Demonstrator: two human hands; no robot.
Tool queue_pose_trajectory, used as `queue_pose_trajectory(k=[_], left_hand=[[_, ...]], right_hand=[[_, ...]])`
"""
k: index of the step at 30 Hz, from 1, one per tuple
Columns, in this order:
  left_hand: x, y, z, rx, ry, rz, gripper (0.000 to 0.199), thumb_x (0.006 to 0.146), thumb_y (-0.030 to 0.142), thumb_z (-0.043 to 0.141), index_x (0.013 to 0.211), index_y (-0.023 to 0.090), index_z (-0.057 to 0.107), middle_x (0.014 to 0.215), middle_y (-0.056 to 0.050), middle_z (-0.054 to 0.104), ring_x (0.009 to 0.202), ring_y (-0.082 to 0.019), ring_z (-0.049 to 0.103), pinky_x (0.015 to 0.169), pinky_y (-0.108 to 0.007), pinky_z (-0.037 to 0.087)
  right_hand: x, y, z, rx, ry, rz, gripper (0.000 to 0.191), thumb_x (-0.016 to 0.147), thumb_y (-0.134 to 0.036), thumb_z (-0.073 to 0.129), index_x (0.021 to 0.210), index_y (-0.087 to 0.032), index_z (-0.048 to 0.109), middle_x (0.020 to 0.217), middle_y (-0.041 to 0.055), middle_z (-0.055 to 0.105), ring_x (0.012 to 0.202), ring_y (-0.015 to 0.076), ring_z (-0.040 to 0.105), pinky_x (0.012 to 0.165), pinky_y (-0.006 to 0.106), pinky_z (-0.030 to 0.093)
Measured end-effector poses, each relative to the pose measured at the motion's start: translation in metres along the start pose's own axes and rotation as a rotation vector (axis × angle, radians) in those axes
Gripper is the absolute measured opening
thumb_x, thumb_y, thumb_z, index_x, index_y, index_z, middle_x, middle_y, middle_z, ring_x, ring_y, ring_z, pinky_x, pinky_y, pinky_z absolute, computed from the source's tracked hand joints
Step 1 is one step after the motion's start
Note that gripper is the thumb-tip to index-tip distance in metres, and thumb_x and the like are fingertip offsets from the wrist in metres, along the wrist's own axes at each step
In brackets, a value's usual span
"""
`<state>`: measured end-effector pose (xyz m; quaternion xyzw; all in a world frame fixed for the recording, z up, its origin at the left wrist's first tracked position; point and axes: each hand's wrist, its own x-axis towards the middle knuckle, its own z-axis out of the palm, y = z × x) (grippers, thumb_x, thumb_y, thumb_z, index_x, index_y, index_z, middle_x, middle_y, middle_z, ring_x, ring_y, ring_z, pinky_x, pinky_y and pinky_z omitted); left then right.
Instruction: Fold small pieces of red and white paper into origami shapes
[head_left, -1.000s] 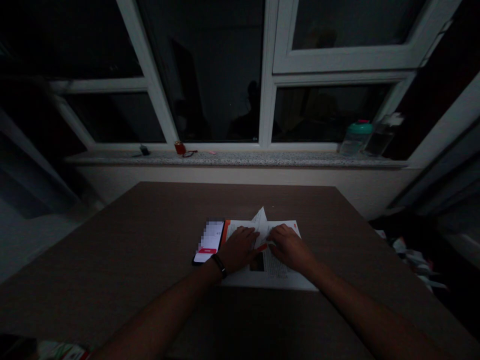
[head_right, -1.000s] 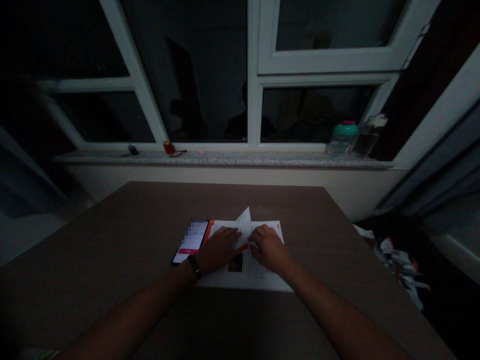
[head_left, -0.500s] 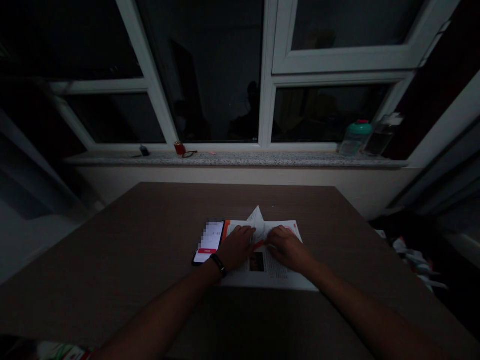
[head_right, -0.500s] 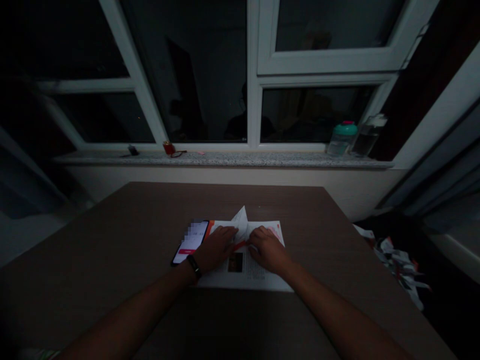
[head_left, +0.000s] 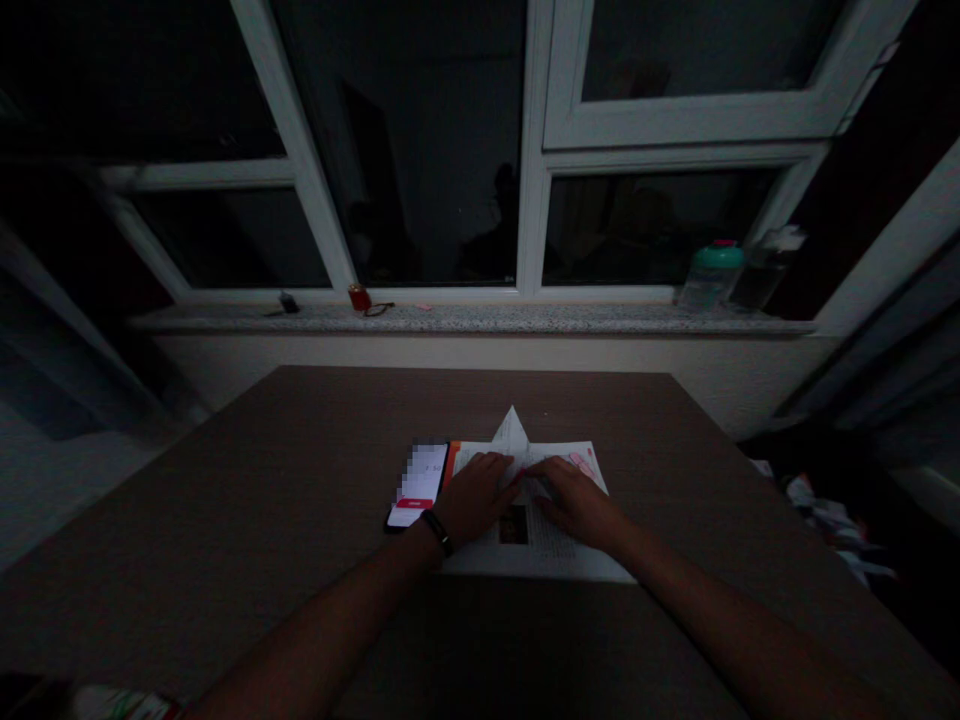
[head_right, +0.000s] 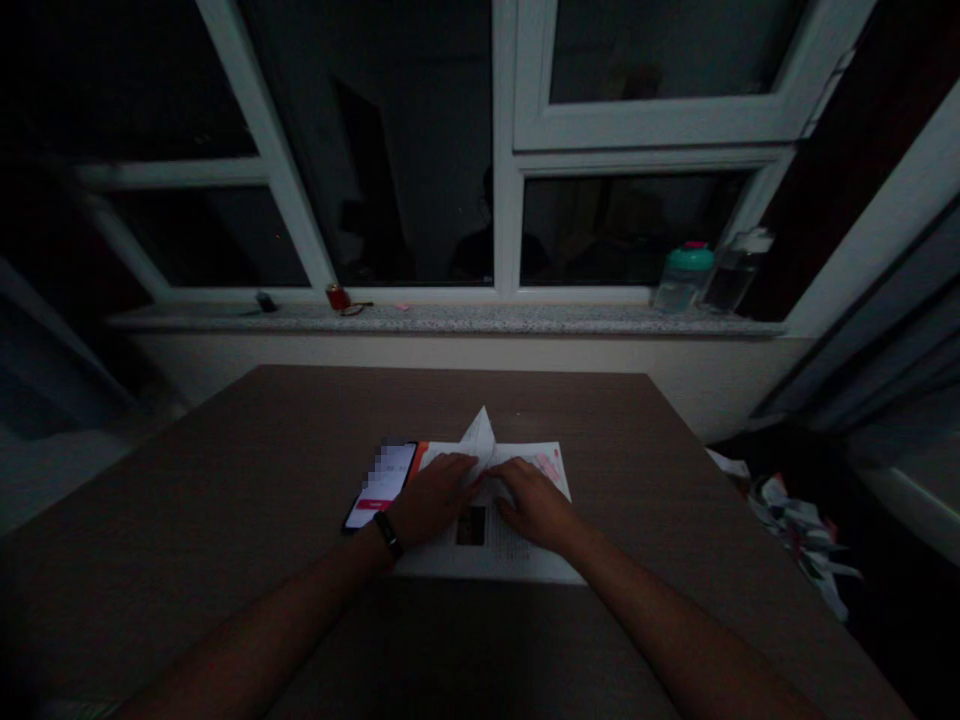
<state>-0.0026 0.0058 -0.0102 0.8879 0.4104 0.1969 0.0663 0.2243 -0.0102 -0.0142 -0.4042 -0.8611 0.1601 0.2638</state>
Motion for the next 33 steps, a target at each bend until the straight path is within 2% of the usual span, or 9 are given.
queue_pose_trajectory(k=[9,14,16,18,20,24,28,30,33], left_hand=[[0.0,0.01,-0.007,-0.217,-0.077,0.071,0.036,0.094,0.031,0.058,0.126,0.022,0.046,0.127,-0.009,0.056,0.116,-0.025,0.054,0.099,-0.04,0.046],[-0.001,0.012,-0.009,-0.335,-0.135,0.098,0.061,0.087,0.027,0.064,0.14,0.022,0.033,0.143,-0.013,0.046,0.127,-0.027,0.049,0.106,-0.042,0.041],[-0.003,0.014,-0.01,-0.367,-0.135,0.119,0.065,0.088,0.028,0.063,0.144,0.023,0.03,0.145,-0.014,0.044,0.131,-0.028,0.047,0.108,-0.043,0.038],[-0.003,0.016,-0.011,-0.387,-0.135,0.127,0.061,0.09,0.032,0.061,0.143,0.023,0.031,0.143,-0.013,0.047,0.129,-0.028,0.048,0.107,-0.043,0.039],[-0.004,0.018,-0.012,-0.391,-0.136,0.124,0.049,0.094,0.035,0.057,0.138,0.022,0.037,0.137,-0.012,0.053,0.124,-0.026,0.052,0.104,-0.041,0.041],[-0.002,0.016,-0.01,-0.276,-0.1,0.104,0.023,0.102,0.036,0.043,0.111,0.019,0.056,0.112,-0.007,0.063,0.103,-0.021,0.059,0.089,-0.034,0.045],[0.001,0.01,-0.008,-0.09,-0.047,0.019,0.033,0.101,0.039,0.043,0.08,0.017,0.057,0.084,-0.004,0.061,0.084,-0.019,0.056,0.076,-0.031,0.043],[0.002,0.009,-0.008,-0.066,-0.012,0.015,0.029,0.099,0.037,0.048,0.079,0.018,0.056,0.084,-0.003,0.06,0.084,-0.019,0.056,0.077,-0.031,0.043],[0.003,0.01,-0.009,-0.069,0.006,0.053,0.014,0.095,0.031,0.055,0.088,0.018,0.056,0.096,-0.005,0.061,0.091,-0.02,0.055,0.083,-0.033,0.043]], right_hand=[[-0.001,0.005,0.003,0.029,0.082,0.01,0.033,0.085,-0.013,0.052,0.116,-0.023,0.053,0.116,0.009,0.061,0.114,0.0255,0.056,0.105,0.048,0.036],[0.001,0.008,0.004,0.061,0.186,-0.026,0.031,0.083,-0.011,0.053,0.112,-0.021,0.052,0.11,0.0094,0.06,0.109,0.026,0.055,0.097,0.044,0.043],[0.001,0.008,0.004,0.073,0.227,-0.054,0.033,0.083,-0.011,0.052,0.114,-0.022,0.053,0.111,0.0094,0.06,0.108,0.0258,0.054,0.095,0.042,0.044],[0.002,0.008,0.003,0.073,0.249,-0.074,0.032,0.084,-0.011,0.052,0.114,-0.022,0.053,0.111,0.0092,0.06,0.108,0.0259,0.054,0.094,0.042,0.044],[0.002,0.008,0.003,0.062,0.246,-0.083,0.029,0.086,-0.012,0.051,0.113,-0.022,0.054,0.111,0.0091,0.06,0.108,0.026,0.054,0.094,0.042,0.044],[0.003,0.01,0.005,0.037,0.178,-0.069,0.026,0.084,-0.011,0.053,0.108,-0.022,0.056,0.108,0.0082,0.06,0.105,0.0254,0.054,0.093,0.042,0.043],[0.003,0.013,0.009,-0.004,0.111,-0.003,0.03,0.08,-0.009,0.057,0.107,-0.021,0.057,0.105,0.0081,0.061,0.102,0.0252,0.055,0.09,0.041,0.043],[0.003,0.014,0.01,-0.018,0.091,0.014,0.03,0.079,-0.009,0.059,0.107,-0.022,0.058,0.105,0.0076,0.061,0.103,0.0253,0.056,0.09,0.041,0.043],[0.002,0.013,0.01,-0.018,0.06,0.009,0.029,0.08,-0.011,0.06,0.107,-0.022,0.058,0.106,0.0067,0.062,0.105,0.025,0.055,0.093,0.041,0.042]])
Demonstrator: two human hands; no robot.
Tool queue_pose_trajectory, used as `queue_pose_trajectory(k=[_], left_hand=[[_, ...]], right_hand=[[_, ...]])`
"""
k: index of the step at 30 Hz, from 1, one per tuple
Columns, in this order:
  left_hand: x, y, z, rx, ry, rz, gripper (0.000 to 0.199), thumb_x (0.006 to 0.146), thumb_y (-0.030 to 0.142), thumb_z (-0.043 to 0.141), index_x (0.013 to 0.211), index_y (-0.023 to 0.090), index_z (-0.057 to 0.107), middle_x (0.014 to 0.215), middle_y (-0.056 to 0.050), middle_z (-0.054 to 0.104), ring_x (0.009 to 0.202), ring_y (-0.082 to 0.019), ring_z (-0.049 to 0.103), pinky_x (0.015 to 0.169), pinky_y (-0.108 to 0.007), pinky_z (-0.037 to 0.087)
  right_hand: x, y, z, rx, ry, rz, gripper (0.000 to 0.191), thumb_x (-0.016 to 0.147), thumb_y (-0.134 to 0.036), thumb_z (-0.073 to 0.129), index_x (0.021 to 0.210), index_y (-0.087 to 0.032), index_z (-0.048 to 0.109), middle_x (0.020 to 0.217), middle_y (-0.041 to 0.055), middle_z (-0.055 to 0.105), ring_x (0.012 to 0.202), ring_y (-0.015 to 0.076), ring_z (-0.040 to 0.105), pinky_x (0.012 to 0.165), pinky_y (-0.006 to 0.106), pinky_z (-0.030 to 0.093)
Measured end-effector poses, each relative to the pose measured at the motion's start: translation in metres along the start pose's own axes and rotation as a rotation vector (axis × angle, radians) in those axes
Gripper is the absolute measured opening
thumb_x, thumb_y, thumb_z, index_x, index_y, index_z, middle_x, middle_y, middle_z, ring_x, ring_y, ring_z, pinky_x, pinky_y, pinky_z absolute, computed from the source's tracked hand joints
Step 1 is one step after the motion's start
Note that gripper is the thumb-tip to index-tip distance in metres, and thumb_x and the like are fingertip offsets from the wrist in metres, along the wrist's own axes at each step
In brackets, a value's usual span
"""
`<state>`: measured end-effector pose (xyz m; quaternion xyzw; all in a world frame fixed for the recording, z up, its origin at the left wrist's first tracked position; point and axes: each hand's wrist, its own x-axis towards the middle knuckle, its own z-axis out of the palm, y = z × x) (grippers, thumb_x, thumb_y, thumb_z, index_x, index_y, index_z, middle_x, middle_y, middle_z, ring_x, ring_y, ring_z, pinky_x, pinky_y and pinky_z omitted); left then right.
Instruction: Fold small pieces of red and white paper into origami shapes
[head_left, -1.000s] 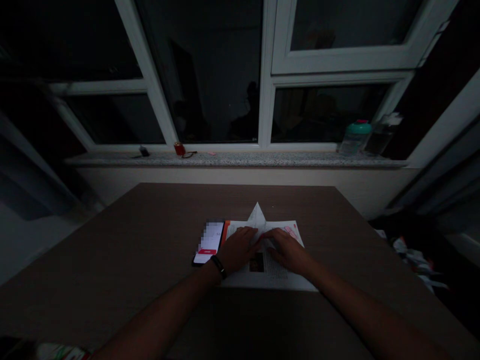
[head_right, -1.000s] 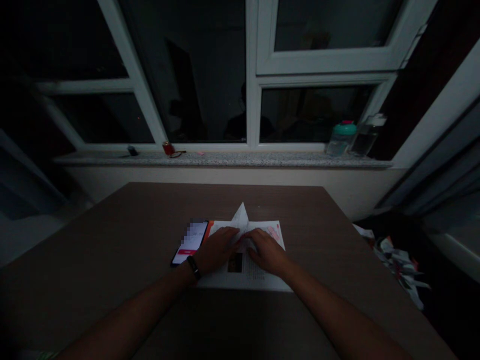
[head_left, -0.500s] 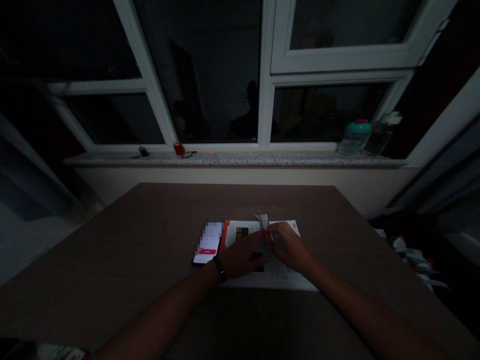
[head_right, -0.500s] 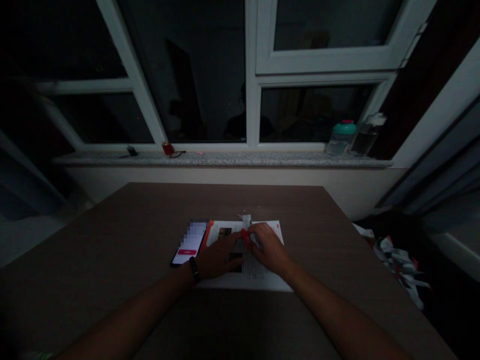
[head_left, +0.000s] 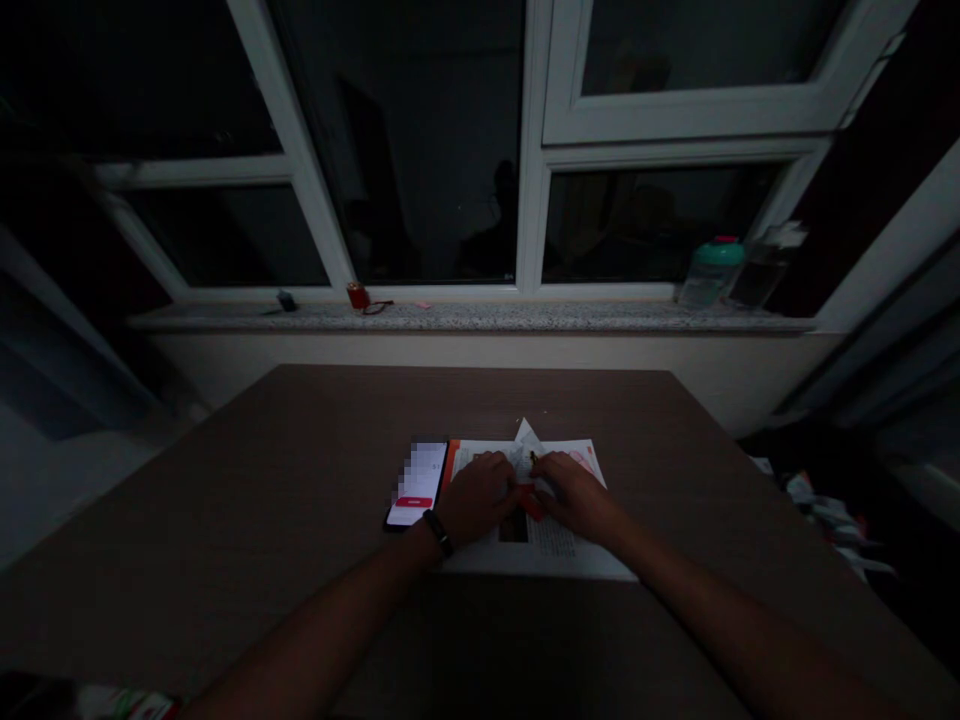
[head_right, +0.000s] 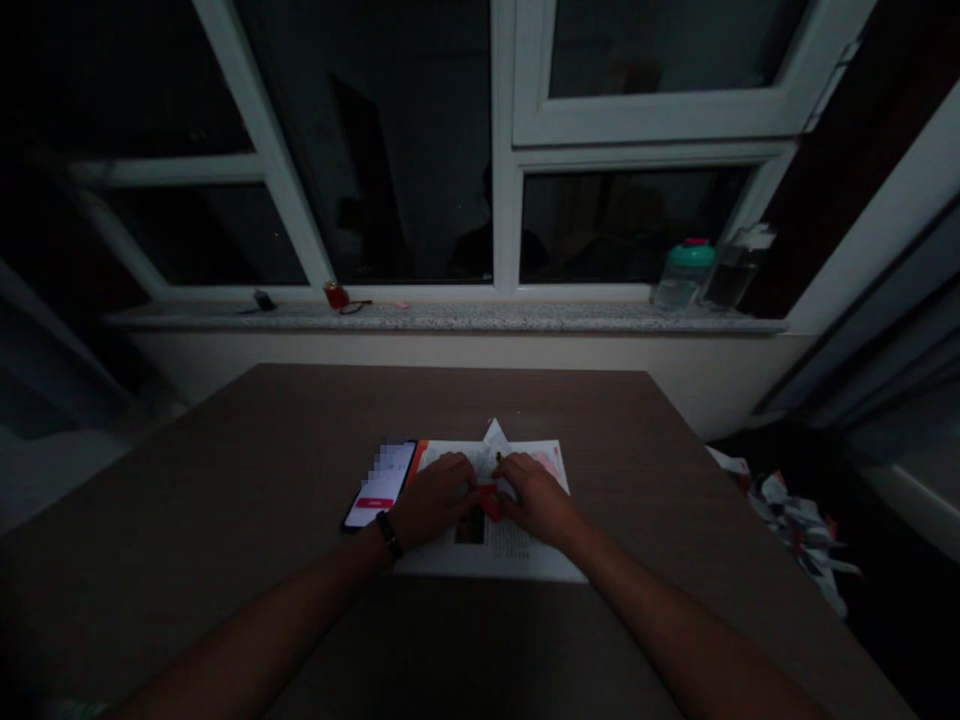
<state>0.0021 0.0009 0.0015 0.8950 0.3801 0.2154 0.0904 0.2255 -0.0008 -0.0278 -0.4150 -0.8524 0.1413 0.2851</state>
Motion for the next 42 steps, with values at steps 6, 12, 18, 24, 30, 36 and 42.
queue_pose_trajectory(k=[6,12,18,24,30,36,42], left_hand=[[-0.002,0.0,0.003,-0.001,-0.008,0.052,0.027,0.091,0.029,0.063,0.114,0.02,0.053,0.119,-0.007,0.059,0.111,-0.024,0.053,0.098,-0.039,0.04],[-0.003,-0.005,0.008,0.042,-0.048,0.056,0.032,0.092,0.034,0.062,0.119,0.021,0.053,0.118,-0.008,0.06,0.112,-0.026,0.054,0.099,-0.041,0.04],[-0.003,-0.006,0.008,0.047,-0.069,0.062,0.028,0.094,0.034,0.058,0.118,0.019,0.054,0.119,-0.008,0.06,0.113,-0.026,0.053,0.1,-0.042,0.039],[-0.002,-0.004,0.006,0.078,-0.079,0.044,0.027,0.094,0.039,0.059,0.114,0.02,0.056,0.112,-0.008,0.061,0.107,-0.026,0.055,0.095,-0.042,0.041],[-0.001,-0.005,0.005,0.075,-0.09,0.046,0.027,0.092,0.039,0.062,0.11,0.02,0.057,0.111,-0.008,0.059,0.107,-0.026,0.054,0.094,-0.041,0.042],[-0.003,-0.005,0.007,0.049,-0.08,0.045,0.034,0.089,0.034,0.067,0.117,0.02,0.055,0.127,-0.009,0.054,0.117,-0.027,0.049,0.101,-0.043,0.04],[-0.003,-0.004,0.004,0.045,-0.093,0.053,0.033,0.09,0.036,0.065,0.117,0.02,0.055,0.119,-0.008,0.057,0.113,-0.027,0.051,0.099,-0.043,0.04]], right_hand=[[0.0,-0.004,-0.002,0.05,-0.02,-0.054,0.032,0.08,-0.01,0.063,0.109,-0.022,0.058,0.11,0.007,0.062,0.108,0.0233,0.055,0.094,0.038,0.043],[0.001,-0.003,0.0,-0.006,0.006,-0.023,0.034,0.077,-0.014,0.068,0.109,-0.021,0.058,0.109,0.0075,0.063,0.106,0.0247,0.057,0.094,0.041,0.042],[0.001,-0.003,-0.002,-0.046,0.001,-0.001,0.034,0.078,-0.017,0.068,0.11,-0.02,0.059,0.108,0.008,0.064,0.105,0.0254,0.057,0.093,0.041,0.042],[0.002,-0.008,-0.005,-0.067,-0.03,0.003,0.031,0.08,-0.025,0.07,0.109,-0.021,0.061,0.106,0.007,0.065,0.104,0.0253,0.058,0.093,0.041,0.04],[0.002,-0.011,-0.005,-0.105,-0.045,0.025,0.034,0.077,-0.027,0.074,0.108,-0.021,0.061,0.107,0.0064,0.064,0.105,0.0253,0.057,0.094,0.041,0.038],[0.002,-0.011,-0.006,-0.112,-0.035,0.031,0.035,0.077,-0.031,0.075,0.108,-0.022,0.06,0.107,0.0068,0.063,0.105,0.0256,0.057,0.096,0.044,0.037],[0.002,-0.01,-0.006,-0.129,-0.051,0.014,0.035,0.077,-0.031,0.075,0.108,-0.022,0.062,0.105,0.0067,0.065,0.104,0.0259,0.058,0.094,0.043,0.038]])
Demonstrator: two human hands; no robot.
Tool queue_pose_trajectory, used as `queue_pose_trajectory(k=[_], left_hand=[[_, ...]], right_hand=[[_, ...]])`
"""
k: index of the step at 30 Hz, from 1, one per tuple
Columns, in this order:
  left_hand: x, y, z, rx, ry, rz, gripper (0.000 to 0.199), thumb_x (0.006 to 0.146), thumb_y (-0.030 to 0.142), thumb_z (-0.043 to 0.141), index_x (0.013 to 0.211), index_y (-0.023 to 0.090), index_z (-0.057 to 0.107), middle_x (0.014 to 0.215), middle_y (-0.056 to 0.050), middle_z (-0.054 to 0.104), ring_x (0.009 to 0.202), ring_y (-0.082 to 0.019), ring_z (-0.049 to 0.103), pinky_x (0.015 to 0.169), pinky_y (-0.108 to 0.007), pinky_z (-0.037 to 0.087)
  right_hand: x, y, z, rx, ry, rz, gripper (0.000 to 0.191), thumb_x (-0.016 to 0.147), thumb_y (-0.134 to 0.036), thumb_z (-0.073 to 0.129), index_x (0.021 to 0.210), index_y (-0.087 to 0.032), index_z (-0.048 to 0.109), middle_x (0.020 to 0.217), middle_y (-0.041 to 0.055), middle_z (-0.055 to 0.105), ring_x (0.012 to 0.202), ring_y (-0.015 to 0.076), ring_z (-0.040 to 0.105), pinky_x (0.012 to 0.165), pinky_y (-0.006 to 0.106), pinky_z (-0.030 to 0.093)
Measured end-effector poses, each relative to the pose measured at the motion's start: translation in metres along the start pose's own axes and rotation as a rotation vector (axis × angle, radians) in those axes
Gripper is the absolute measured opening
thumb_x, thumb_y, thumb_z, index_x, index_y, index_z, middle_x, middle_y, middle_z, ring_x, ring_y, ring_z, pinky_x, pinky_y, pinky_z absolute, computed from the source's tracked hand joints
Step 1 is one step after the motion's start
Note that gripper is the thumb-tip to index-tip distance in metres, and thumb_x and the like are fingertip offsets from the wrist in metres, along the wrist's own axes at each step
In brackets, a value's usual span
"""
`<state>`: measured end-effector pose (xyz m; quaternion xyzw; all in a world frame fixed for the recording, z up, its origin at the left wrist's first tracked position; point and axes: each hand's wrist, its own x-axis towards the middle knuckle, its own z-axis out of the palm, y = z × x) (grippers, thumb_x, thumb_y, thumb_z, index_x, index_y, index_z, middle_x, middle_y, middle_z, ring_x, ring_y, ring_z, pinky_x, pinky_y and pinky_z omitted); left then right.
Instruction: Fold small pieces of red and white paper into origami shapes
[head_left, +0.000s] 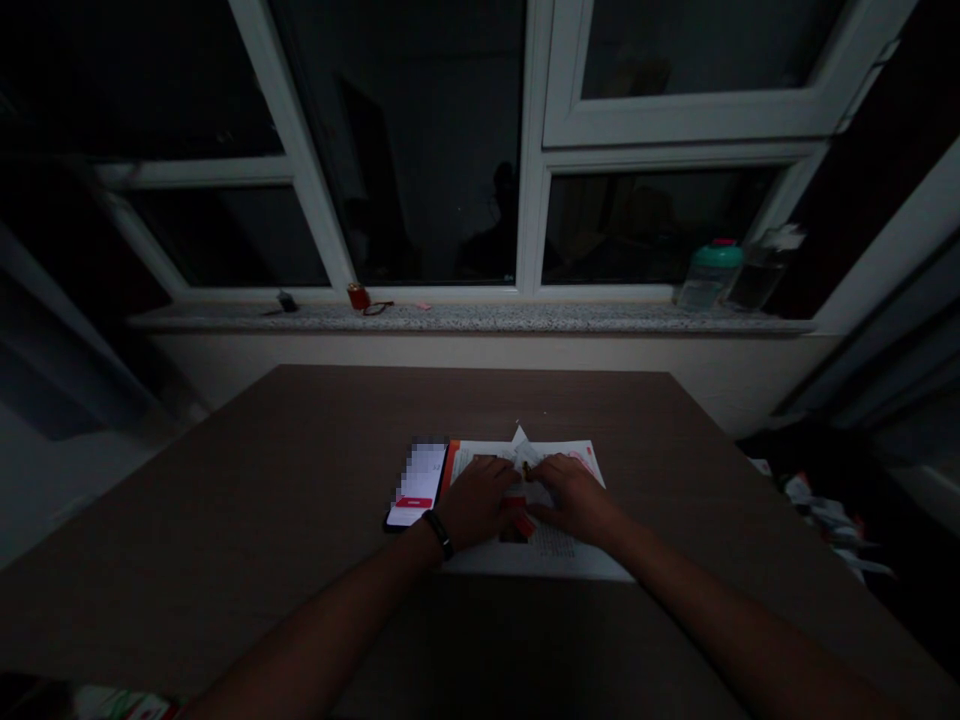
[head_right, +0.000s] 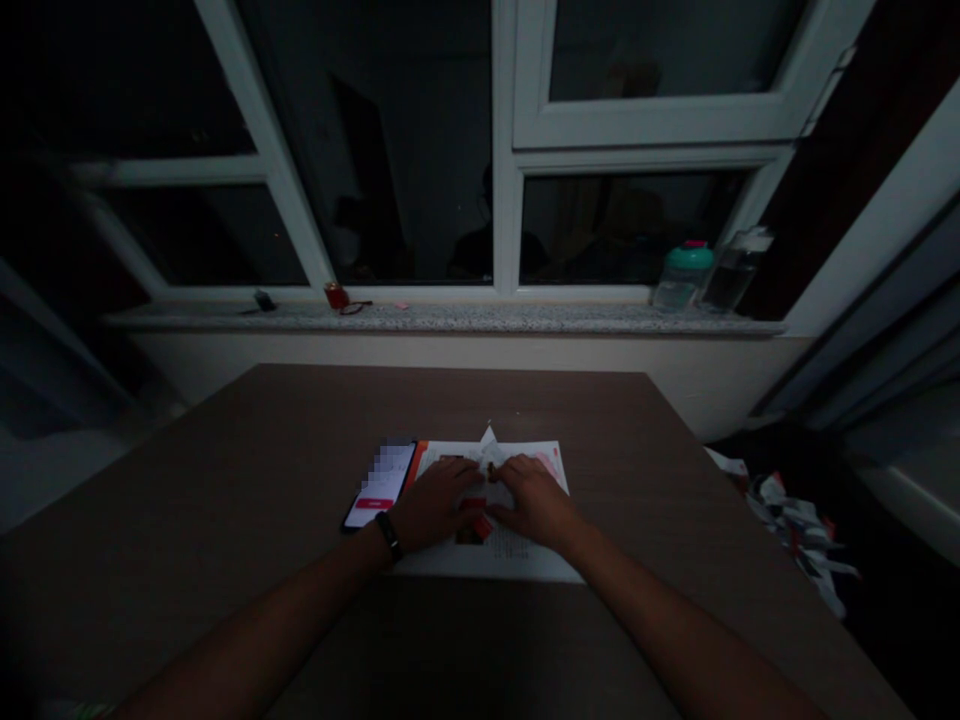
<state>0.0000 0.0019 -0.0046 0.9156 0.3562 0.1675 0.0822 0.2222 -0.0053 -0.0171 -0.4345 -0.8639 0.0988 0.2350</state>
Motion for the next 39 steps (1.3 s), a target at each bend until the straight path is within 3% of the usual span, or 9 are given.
queue_pose_trajectory(k=[15,21,31,39], left_hand=[[0.0,-0.004,0.003,-0.04,-0.003,0.034,0.046,0.085,0.036,0.072,0.124,0.023,0.052,0.123,-0.008,0.056,0.115,-0.027,0.05,0.1,-0.042,0.04],[0.001,-0.004,0.004,-0.025,0.005,0.018,0.04,0.088,0.038,0.068,0.122,0.022,0.054,0.121,-0.008,0.057,0.114,-0.026,0.05,0.099,-0.041,0.042],[0.002,-0.002,-0.001,-0.032,-0.014,0.003,0.031,0.093,0.039,0.062,0.117,0.022,0.054,0.114,-0.007,0.059,0.107,-0.024,0.054,0.091,-0.037,0.046],[0.003,0.0,-0.009,0.033,-0.063,0.004,0.031,0.095,0.014,0.047,0.125,0.022,0.05,0.124,-0.007,0.056,0.109,-0.022,0.056,0.092,-0.035,0.048]], right_hand=[[-0.001,0.0,-0.005,0.004,-0.04,-0.074,0.026,0.087,-0.03,0.066,0.111,-0.02,0.062,0.106,0.0092,0.066,0.103,0.025,0.058,0.091,0.041,0.044],[-0.003,0.002,-0.005,-0.033,-0.049,-0.074,0.025,0.091,-0.031,0.059,0.114,-0.022,0.061,0.11,0.009,0.067,0.106,0.0253,0.06,0.096,0.043,0.042],[-0.001,-0.008,-0.011,-0.125,-0.094,-0.072,0.022,0.092,-0.025,0.055,0.113,-0.021,0.058,0.104,0.0088,0.068,0.098,0.0259,0.064,0.089,0.041,0.044],[-0.003,-0.001,-0.008,-0.104,-0.077,-0.052,0.032,0.086,-0.01,0.05,0.115,-0.024,0.053,0.112,0.0059,0.064,0.096,0.0214,0.065,0.084,0.034,0.045]])
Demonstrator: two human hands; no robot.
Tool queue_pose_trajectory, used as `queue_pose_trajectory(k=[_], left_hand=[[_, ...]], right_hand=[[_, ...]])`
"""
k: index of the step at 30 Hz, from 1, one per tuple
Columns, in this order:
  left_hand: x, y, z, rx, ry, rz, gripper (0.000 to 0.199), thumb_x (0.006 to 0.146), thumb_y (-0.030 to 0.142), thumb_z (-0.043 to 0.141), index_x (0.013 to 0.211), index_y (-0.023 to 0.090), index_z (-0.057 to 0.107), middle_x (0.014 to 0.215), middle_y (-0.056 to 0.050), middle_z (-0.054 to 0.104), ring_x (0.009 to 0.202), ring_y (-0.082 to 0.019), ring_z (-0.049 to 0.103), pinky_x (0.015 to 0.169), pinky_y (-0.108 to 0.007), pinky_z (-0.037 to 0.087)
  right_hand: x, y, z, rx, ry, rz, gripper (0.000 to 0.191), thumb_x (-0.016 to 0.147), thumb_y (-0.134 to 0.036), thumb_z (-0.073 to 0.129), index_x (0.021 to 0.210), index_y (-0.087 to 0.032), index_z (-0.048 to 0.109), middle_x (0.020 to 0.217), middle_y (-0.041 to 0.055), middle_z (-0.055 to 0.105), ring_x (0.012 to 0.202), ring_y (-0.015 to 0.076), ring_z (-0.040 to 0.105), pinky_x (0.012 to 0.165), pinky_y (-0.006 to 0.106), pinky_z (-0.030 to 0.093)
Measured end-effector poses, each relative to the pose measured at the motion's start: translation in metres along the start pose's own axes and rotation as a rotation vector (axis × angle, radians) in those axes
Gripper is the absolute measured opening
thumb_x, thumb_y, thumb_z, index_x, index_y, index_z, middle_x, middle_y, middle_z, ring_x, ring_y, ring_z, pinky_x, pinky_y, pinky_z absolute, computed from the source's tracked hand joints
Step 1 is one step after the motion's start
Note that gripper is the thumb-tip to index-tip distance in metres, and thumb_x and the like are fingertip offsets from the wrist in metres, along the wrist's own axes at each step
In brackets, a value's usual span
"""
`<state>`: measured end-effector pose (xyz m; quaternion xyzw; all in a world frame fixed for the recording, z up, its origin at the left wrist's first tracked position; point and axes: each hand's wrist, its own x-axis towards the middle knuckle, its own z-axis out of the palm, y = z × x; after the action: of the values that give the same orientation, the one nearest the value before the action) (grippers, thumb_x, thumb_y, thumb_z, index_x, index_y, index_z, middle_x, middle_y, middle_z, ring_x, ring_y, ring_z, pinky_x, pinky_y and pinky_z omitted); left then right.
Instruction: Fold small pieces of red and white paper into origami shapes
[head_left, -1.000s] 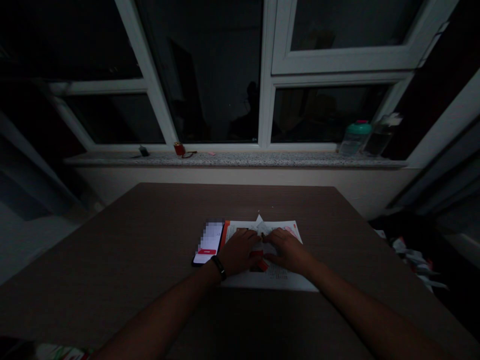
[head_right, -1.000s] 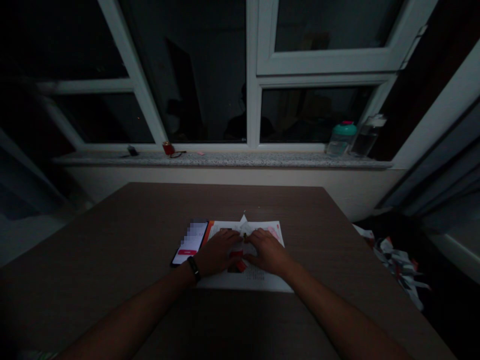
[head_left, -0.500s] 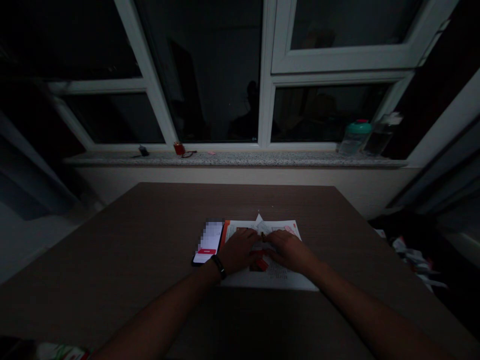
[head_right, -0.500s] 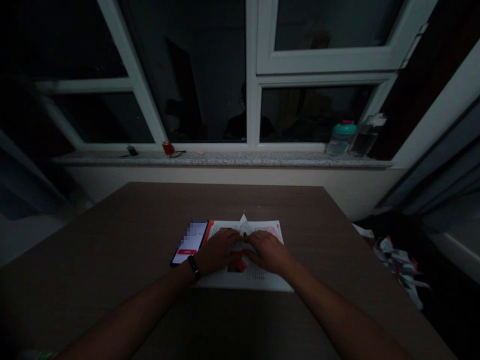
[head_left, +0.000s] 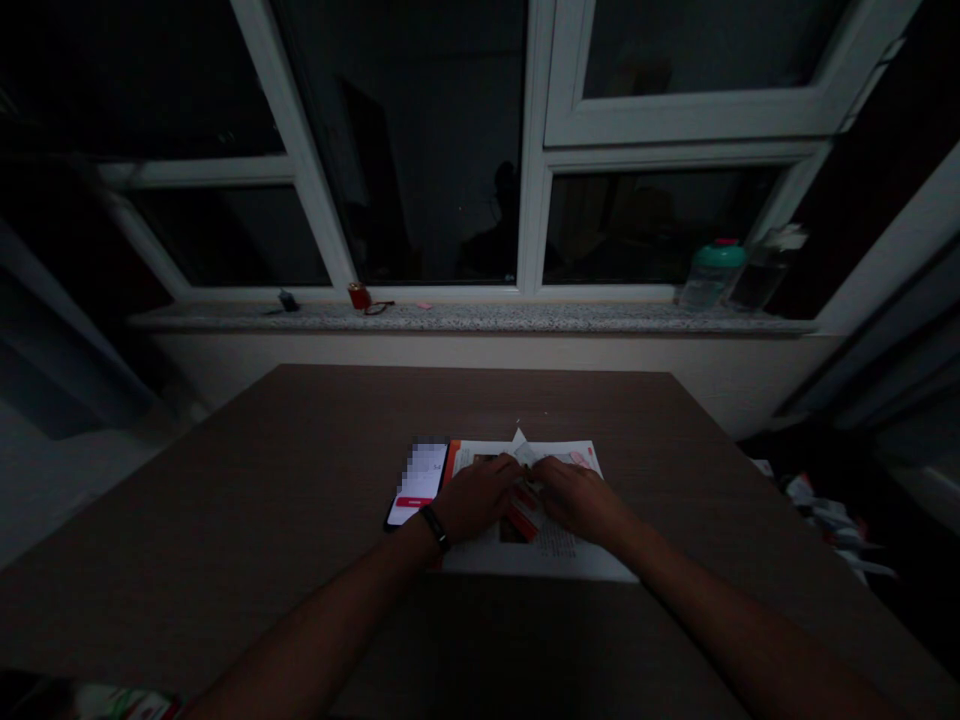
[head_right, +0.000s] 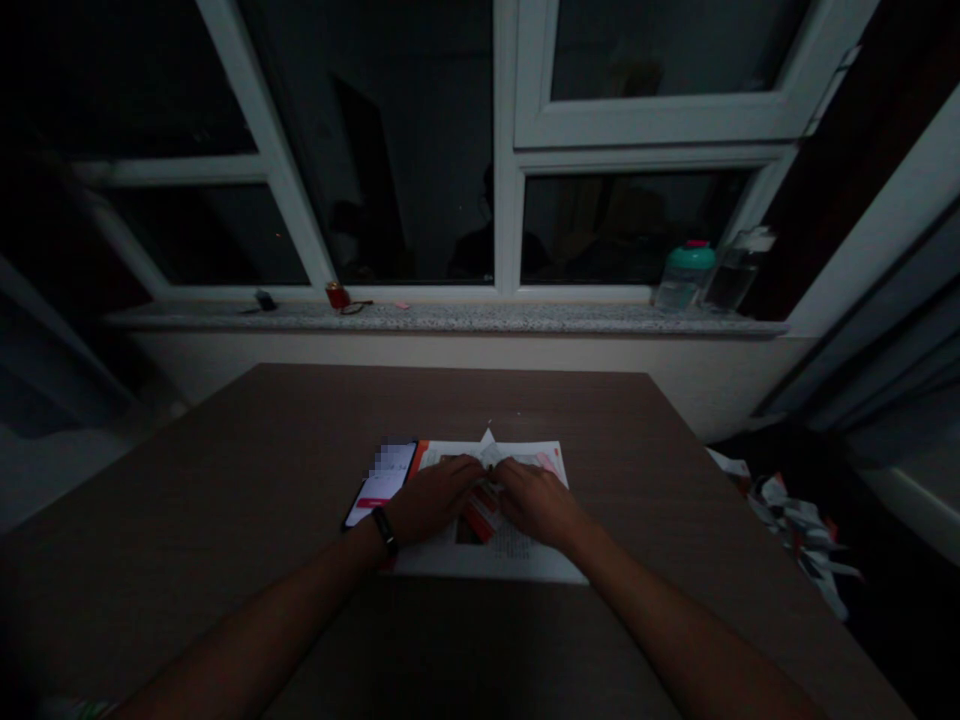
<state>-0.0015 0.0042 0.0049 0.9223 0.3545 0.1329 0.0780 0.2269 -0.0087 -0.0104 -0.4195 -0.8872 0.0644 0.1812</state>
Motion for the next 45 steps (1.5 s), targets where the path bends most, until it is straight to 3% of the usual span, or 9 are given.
queue_pose_trajectory(k=[6,11,17,21,32,35,38,41,45], left_hand=[[0.001,0.001,-0.005,0.021,-0.041,-0.038,0.04,0.093,0.006,0.039,0.128,0.021,0.049,0.136,-0.006,0.053,0.114,-0.021,0.057,0.094,-0.034,0.05],[0.001,-0.001,-0.005,0.055,-0.077,-0.037,0.039,0.091,0.005,0.041,0.125,0.021,0.054,0.138,-0.005,0.054,0.117,-0.02,0.057,0.095,-0.032,0.049],[0.002,-0.003,-0.004,0.085,-0.04,-0.005,0.031,0.092,0.006,0.046,0.117,0.019,0.059,0.126,-0.005,0.062,0.117,-0.02,0.055,0.103,-0.035,0.043],[0.003,-0.003,-0.005,0.118,-0.039,-0.014,0.027,0.092,0.006,0.048,0.11,0.019,0.062,0.118,-0.005,0.065,0.112,-0.02,0.055,0.098,-0.035,0.045],[0.003,-0.009,0.002,0.094,-0.012,0.058,0.03,0.091,0.006,0.05,0.115,0.02,0.06,0.117,-0.006,0.063,0.114,-0.02,0.052,0.1,-0.035,0.042],[0.001,-0.007,0.004,0.067,0.008,0.058,0.028,0.09,0.016,0.058,0.117,0.02,0.059,0.118,-0.007,0.062,0.115,-0.023,0.051,0.1,-0.038,0.041],[-0.001,-0.004,0.003,0.021,0.033,0.073,0.043,0.086,0.038,0.069,0.123,0.02,0.056,0.121,-0.008,0.06,0.117,-0.026,0.05,0.102,-0.041,0.039],[-0.002,-0.003,0.004,-0.023,0.059,0.075,0.061,0.079,0.055,0.073,0.125,0.021,0.055,0.122,-0.009,0.06,0.118,-0.028,0.05,0.103,-0.042,0.038],[-0.001,-0.006,0.006,-0.075,0.064,0.064,0.066,0.077,0.062,0.072,0.128,0.023,0.054,0.125,-0.009,0.059,0.119,-0.028,0.05,0.103,-0.042,0.038]], right_hand=[[0.0,0.005,0.0,-0.066,-0.01,-0.03,0.031,0.086,-0.009,0.047,0.112,-0.022,0.056,0.124,0.0073,0.058,0.093,0.0196,0.063,0.083,0.033,0.047],[0.001,0.005,-0.004,-0.05,-0.012,-0.027,0.027,0.087,-0.009,0.045,0.108,-0.02,0.058,0.116,0.0079,0.061,0.098,0.0208,0.061,0.09,0.035,0.046],[0.003,0.006,-0.006,-0.011,0.03,-0.008,0.021,0.084,-0.009,0.052,0.101,-0.018,0.061,0.114,0.0104,0.06,0.106,0.0244,0.054,0.093,0.038,0.045],[0.004,0.009,-0.005,-0.006,0.025,-0.045,0.026,0.081,-0.006,0.052,0.101,-0.018,0.064,0.117,0.0108,0.059,0.113,0.0259,0.05,0.096,0.04,0.043],[0.007,0.012,-0.002,0.034,-0.019,-0.095,0.028,0.084,-0.006,0.051,0.104,-0.019,0.066,0.108,0.0086,0.064,0.109,0.0243,0.051,0.094,0.038,0.041],[0.006,0.009,-0.004,0.058,-0.02,-0.101,0.022,0.086,-0.011,0.055,0.104,-0.02,0.065,0.106,0.008,0.064,0.107,0.0243,0.052,0.091,0.038,0.041],[0.004,0.008,-0.006,0.096,-0.027,-0.13,0.017,0.088,-0.022,0.061,0.105,-0.021,0.063,0.106,0.0071,0.064,0.105,0.0245,0.052,0.091,0.039,0.04],[0.003,0.009,-0.007,0.132,-0.028,-0.138,0.025,0.085,-0.029,0.067,0.108,-0.022,0.062,0.109,0.0064,0.064,0.107,0.0244,0.052,0.092,0.039,0.039],[0.002,0.012,-0.005,0.16,-0.022,-0.11,0.039,0.079,-0.031,0.075,0.114,-0.022,0.059,0.113,0.0071,0.063,0.108,0.0257,0.053,0.094,0.041,0.038]])
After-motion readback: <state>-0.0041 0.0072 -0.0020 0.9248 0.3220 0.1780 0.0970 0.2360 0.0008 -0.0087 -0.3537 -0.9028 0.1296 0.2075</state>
